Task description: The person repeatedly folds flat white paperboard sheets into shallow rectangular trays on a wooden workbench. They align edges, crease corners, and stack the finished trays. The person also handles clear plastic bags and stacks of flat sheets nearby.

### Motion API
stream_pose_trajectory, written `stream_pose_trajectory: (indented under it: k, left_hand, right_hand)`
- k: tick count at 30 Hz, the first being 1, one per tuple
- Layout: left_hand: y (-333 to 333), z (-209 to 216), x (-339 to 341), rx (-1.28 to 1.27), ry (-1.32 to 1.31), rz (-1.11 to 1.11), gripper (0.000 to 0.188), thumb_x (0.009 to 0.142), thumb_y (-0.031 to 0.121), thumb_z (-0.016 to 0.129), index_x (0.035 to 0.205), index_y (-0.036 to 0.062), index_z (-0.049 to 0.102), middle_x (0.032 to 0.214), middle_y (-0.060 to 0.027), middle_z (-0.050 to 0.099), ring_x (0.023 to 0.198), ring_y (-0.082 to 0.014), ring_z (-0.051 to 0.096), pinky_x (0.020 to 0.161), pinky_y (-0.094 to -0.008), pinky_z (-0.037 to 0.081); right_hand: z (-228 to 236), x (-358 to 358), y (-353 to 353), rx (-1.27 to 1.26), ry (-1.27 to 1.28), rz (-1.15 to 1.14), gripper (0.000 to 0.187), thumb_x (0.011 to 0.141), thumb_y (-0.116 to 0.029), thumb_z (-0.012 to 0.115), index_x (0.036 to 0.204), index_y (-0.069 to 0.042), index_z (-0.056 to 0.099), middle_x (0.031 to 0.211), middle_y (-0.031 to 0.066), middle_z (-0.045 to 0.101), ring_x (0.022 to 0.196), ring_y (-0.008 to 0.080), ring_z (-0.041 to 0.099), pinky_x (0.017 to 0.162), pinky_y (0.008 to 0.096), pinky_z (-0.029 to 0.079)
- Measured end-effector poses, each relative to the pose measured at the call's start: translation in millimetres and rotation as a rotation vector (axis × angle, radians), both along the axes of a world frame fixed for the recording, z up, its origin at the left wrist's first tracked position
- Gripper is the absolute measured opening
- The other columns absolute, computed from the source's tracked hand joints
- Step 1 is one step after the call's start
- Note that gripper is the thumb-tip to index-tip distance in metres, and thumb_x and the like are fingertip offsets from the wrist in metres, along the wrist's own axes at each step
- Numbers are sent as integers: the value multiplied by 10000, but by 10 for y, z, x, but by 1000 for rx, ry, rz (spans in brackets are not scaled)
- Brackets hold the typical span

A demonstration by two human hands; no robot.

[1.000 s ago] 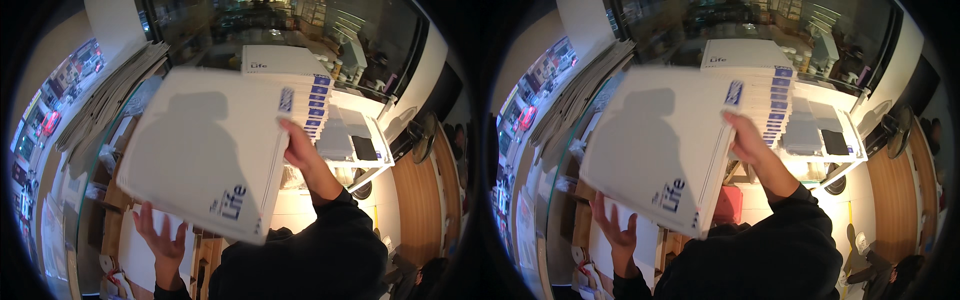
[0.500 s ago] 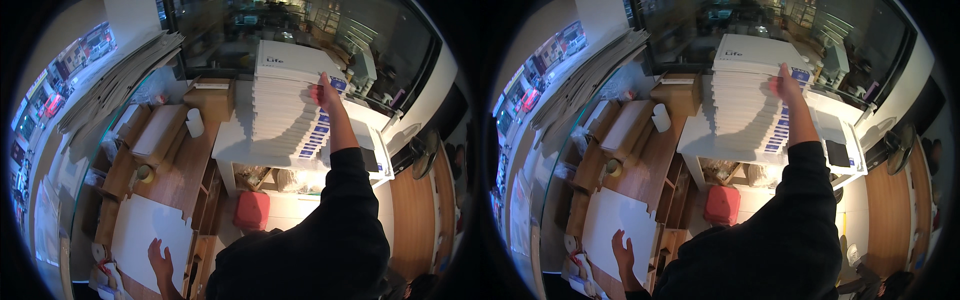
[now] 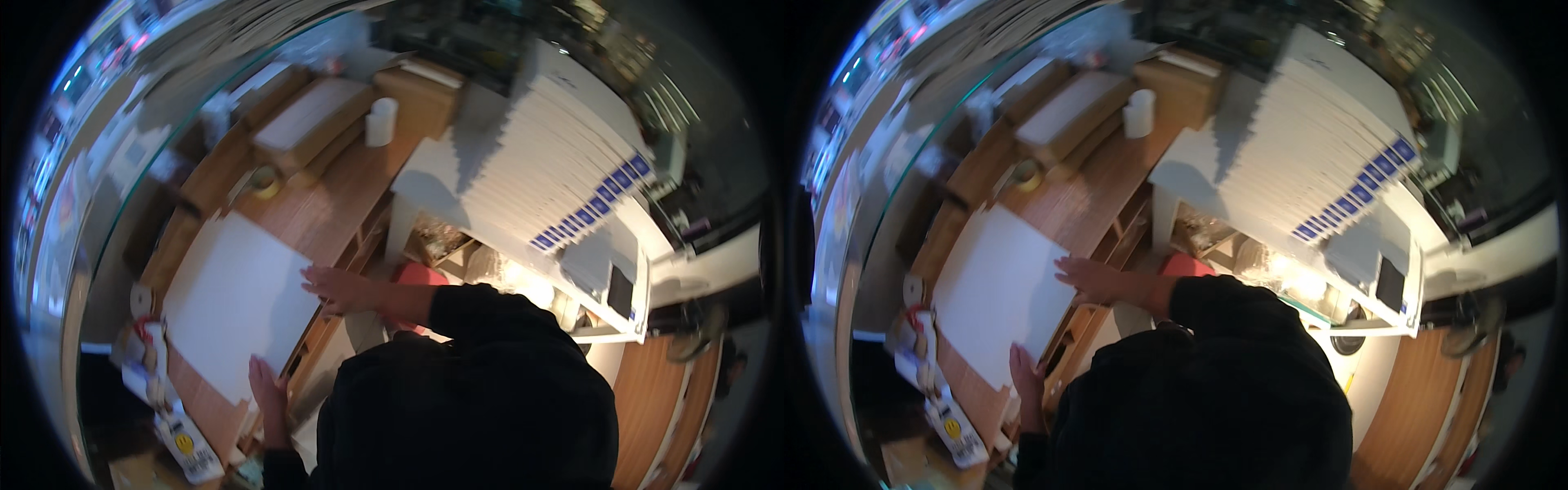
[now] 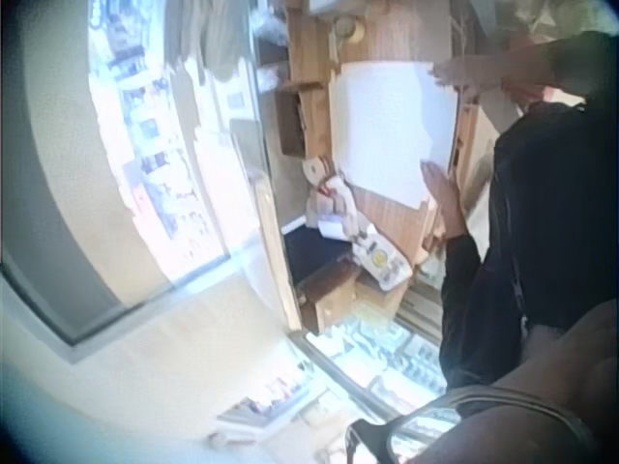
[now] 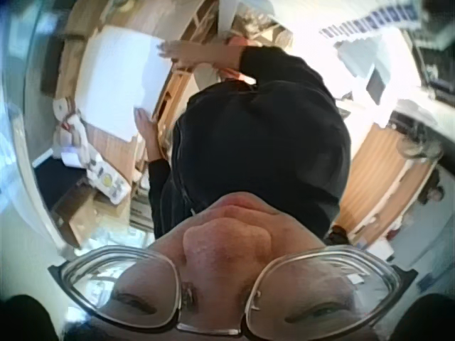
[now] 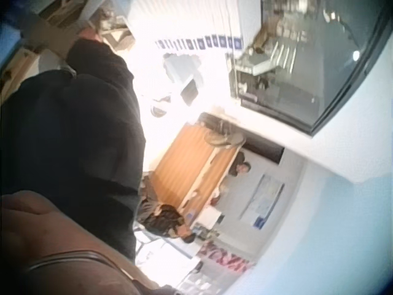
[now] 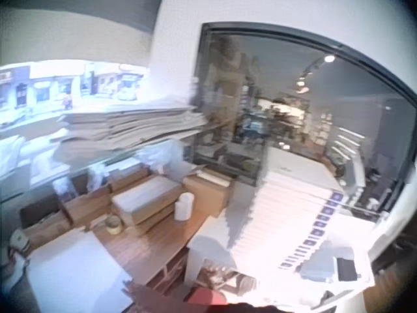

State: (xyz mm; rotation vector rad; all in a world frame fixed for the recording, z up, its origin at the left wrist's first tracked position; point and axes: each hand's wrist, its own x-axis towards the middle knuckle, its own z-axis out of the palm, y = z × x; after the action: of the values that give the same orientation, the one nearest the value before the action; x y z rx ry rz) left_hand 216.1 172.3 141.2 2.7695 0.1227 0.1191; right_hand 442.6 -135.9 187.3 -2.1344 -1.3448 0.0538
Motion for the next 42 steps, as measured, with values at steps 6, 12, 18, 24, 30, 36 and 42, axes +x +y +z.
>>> stream_pose_trajectory:
  k: [6,12,18,24,30,36,42]
  left_hand:
    - [94,-53,-11,-110,-83,24,651,659,61,765,1244,-24,493,1383,-218,428,1299,-381,392,1078,-420,353]
    - [100,20,-41,-102,-121,10,484,718,122,733,1150,24,537,1325,-186,483,1257,-377,427,1035,-428,386]
    - [-8,223,-28,-115,-160,57,140,821,157,616,887,39,576,903,-126,549,913,-329,526,779,-420,453]
    - [66,324,271,-286,19,437,156,826,158,594,958,76,578,938,-102,563,948,-295,533,784,-382,460]
    - [6,261,345,269,-218,-29,196,788,155,598,953,55,563,980,-84,540,968,-230,529,811,-322,469]
    - [65,175,326,356,-195,-173,157,739,130,561,861,31,558,898,-80,522,880,-218,533,699,-289,488]
    - [75,193,365,383,-105,-203,148,731,107,555,854,25,549,874,-89,504,853,-220,532,627,-286,486]
  right_hand:
    - [-387,-36,684,-303,-400,268,441,765,-203,623,1159,-19,552,1280,142,504,1292,268,401,1080,383,320]
    - [-328,166,696,-157,-346,395,291,779,-209,622,1012,-37,600,1156,122,594,1162,261,537,1006,354,420]
    - [-90,124,740,-112,-379,440,222,807,-238,605,917,-45,617,1050,108,607,1086,268,562,959,363,444]
    - [-53,302,1029,-220,49,162,286,758,-282,704,906,-61,599,925,105,582,900,290,575,800,411,465]
    - [-205,388,1210,-240,-78,-83,306,715,-251,755,869,-62,571,874,104,550,851,318,550,740,415,461]
    - [-232,112,1259,-2,-159,310,233,705,-146,719,874,-66,580,897,104,536,861,296,545,752,391,469]
    - [-241,-205,1448,-40,-108,375,180,723,-103,685,869,-54,592,884,89,517,877,277,535,794,365,469]
